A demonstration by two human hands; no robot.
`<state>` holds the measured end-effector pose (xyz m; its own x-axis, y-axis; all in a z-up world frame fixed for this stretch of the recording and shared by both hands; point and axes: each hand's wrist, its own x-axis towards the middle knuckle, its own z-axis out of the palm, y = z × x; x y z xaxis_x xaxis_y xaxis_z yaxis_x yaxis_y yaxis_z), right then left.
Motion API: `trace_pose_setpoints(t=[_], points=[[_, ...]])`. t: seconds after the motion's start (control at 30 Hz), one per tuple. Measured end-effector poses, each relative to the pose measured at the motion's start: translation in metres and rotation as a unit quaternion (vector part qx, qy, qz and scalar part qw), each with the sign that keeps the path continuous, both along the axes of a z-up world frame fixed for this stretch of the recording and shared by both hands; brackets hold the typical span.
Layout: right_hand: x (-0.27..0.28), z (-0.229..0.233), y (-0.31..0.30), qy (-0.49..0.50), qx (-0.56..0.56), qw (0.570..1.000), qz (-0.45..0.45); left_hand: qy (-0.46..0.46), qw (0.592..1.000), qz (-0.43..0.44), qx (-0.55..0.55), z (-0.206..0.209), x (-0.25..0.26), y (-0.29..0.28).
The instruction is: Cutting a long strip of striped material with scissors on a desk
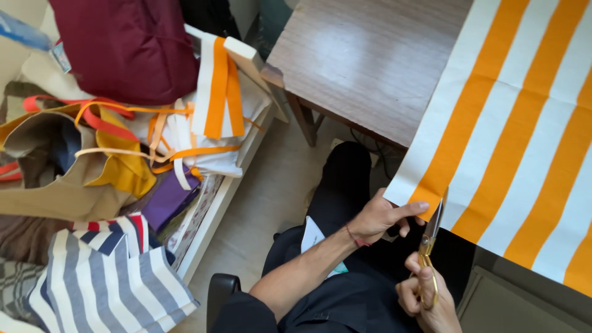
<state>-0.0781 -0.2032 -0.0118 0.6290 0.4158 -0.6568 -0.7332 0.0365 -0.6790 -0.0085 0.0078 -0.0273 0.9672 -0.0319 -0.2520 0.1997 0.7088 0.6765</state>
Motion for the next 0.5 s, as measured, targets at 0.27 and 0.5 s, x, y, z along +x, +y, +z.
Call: trace_pose_setpoints(t=[0.27, 0.5], points=[[0.005, 0.007, -0.006, 0.057, 0.07, 0.996, -0.011, -0.024, 0.99, -0.076, -0.12, -0.016, -0.001, 0.0], [0.002, 0.001, -0.005, 0.018, 0.12, 0.993, -0.013, -0.015, 0.984, -0.091, -0.151, -0.005, -0.001, 0.002]])
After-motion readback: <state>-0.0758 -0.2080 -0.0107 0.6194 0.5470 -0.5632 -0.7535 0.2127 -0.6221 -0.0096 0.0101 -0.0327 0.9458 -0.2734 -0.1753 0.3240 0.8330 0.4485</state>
